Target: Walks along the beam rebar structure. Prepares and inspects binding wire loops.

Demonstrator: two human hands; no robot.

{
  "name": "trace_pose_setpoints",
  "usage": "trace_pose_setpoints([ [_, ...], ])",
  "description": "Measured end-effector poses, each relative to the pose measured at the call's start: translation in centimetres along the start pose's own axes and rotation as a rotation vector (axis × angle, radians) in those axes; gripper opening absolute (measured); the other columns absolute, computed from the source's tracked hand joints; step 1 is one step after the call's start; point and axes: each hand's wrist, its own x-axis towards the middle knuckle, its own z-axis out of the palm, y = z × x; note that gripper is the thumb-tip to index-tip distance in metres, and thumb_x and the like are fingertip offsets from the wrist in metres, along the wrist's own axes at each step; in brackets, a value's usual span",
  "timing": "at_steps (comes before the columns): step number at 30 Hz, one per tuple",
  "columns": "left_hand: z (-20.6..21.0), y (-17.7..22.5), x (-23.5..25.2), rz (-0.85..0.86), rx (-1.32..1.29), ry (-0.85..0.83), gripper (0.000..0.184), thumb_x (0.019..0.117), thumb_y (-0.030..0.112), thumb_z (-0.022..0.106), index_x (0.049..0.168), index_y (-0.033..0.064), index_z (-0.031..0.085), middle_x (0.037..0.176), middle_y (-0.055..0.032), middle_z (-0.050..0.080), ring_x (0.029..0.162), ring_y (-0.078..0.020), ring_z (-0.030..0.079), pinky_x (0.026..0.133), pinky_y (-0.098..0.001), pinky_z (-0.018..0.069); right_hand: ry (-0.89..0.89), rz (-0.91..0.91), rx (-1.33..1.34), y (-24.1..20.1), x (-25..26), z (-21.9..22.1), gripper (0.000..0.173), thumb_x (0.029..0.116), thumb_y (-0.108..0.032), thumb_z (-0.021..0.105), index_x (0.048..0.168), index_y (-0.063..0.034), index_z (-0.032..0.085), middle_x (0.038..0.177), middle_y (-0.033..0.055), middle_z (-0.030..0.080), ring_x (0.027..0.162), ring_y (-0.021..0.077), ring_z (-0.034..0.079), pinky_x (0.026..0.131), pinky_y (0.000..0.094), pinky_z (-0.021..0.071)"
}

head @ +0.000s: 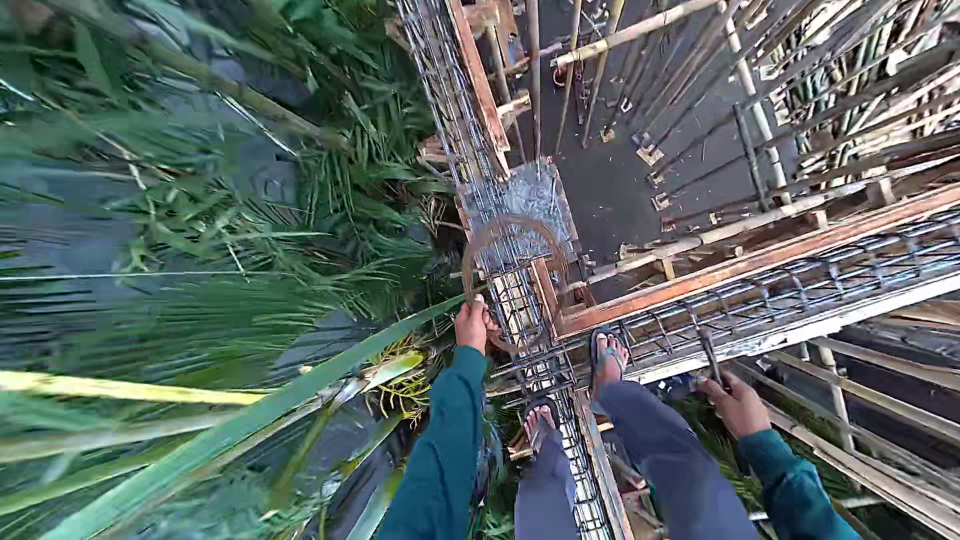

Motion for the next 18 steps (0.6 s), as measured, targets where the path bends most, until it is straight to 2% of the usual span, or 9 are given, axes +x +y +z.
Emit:
trace_pose_setpoints([
  [2, 0.5, -7.6, 6.2, -0.03, 0.067, 0.048, 0.037, 0.1133, 0.033, 0.04, 0.117, -0.0001, 0.056, 0.07, -0.003, 0.051, 0.055, -0.0145, 0.056, 0.063, -0.0347, 0.0576, 0.046, -0.017, 0.055, 2.3, 4.1, 3.9, 0.036, 0.1034, -0.028, 0.059, 0.113, 0.0057, 0.063, 0.085, 0.018, 0.063, 0.073, 0.0291, 0.061, 0.071, 0.0544, 0.0507],
  [5, -0.2, -16.9, 12.8, -0.025, 0.17, 0.16, 0.044, 0.1136, 0.036, 0.036, 0.129, -0.0016, 0.053, 0.08, -0.0084, 0.054, 0.064, -0.02, 0.059, 0.07, -0.042, 0.0569, 0.07, -0.075, 0.119, 4.5, 8.5, 8.3, 0.034, 0.1015, -0.029, 0.058, 0.111, 0.0028, 0.063, 0.073, 0.0042, 0.059, 0.059, 0.013, 0.057, 0.059, 0.0363, 0.0521],
  [7, -1.3, -20.9, 15.7, 0.009, 0.176, 0.203, 0.045, 0.1128, 0.04, 0.035, 0.128, 0.001, 0.051, 0.08, -0.0063, 0.053, 0.065, -0.0191, 0.058, 0.071, -0.0432, 0.0575, 0.092, -0.114, 0.14, 5.3, 10.6, 10.1, 0.031, 0.0995, -0.03, 0.058, 0.109, -0.0006, 0.062, 0.07, -0.0012, 0.057, 0.056, 0.0072, 0.055, 0.055, 0.0292, 0.0511],
  [9, -1.9, -22.3, 18.2, 0.068, 0.121, 0.2, 0.042, 0.1124, 0.042, 0.036, 0.12, 0.0042, 0.052, 0.075, -0.0003, 0.048, 0.06, -0.014, 0.055, 0.068, -0.0392, 0.0576, 0.116, -0.153, 0.175, 4.7, 12.8, 11.7, 0.029, 0.1001, -0.03, 0.057, 0.11, -0.0029, 0.062, 0.074, -0.0033, 0.059, 0.059, 0.0052, 0.057, 0.057, 0.026, 0.0517],
  [12, -2.3, -23.2, 20.6, 0.115, 0.035, 0.168, 0.033, 0.1119, 0.04, 0.039, 0.111, 0.0107, 0.054, 0.073, 0.0046, 0.044, 0.056, -0.009, 0.049, 0.062, -0.0327, 0.0548, 0.1, -0.257, 0.253, 4.0, 14.8, 12.9, 0.026, 0.099, -0.031, 0.058, 0.111, -0.0082, 0.063, 0.079, -0.0056, 0.068, 0.065, 0.0056, 0.067, 0.062, 0.0259, 0.0598],
  [15, -2.6, -23.3, 22.0, 0.179, 0.009, 0.129, 0.032, 0.1116, 0.039, 0.04, 0.113, 0.011, 0.056, 0.07, 0.0065, 0.045, 0.055, -0.0077, 0.05, 0.06, -0.0321, 0.0553, 0.154, -0.408, 0.195, 4.1, 15.2, 11.9, 0.027, 0.0977, -0.036, 0.061, 0.11, -0.0127, 0.066, 0.087, -0.006, 0.07, 0.073, 0.0043, 0.068, 0.068, 0.0261, 0.0605],
  [17, -2.7, -23.6, 22.6, 0.24, 0.001, 0.098, 0.029, 0.1107, 0.039, 0.042, 0.107, 0.0127, 0.055, 0.063, 0.0102, 0.045, 0.05, -0.0047, 0.05, 0.056, -0.0296, 0.0557, 0.224, -0.524, 0.113, 5.0, 13.9, 10.2, 0.031, 0.0998, -0.037, 0.062, 0.114, -0.0102, 0.066, 0.089, -0.0036, 0.069, 0.074, 0.0048, 0.067, 0.07, 0.0291, 0.0599],
  [18, -3.1, -24.0, 22.4, 0.245, -0.007, 0.081, 0.027, 0.1101, 0.04, 0.044, 0.104, 0.0158, 0.054, 0.062, 0.0119, 0.044, 0.049, -0.0032, 0.049, 0.054, -0.0273, 0.0547, 0.261, -0.587, 0.06, 5.5, 12.6, 9.7, 0.031, 0.1017, -0.036, 0.06, 0.114, -0.0085, 0.065, 0.09, -0.0047, 0.069, 0.076, 0.0027, 0.067, 0.072, 0.0273, 0.0598],
])
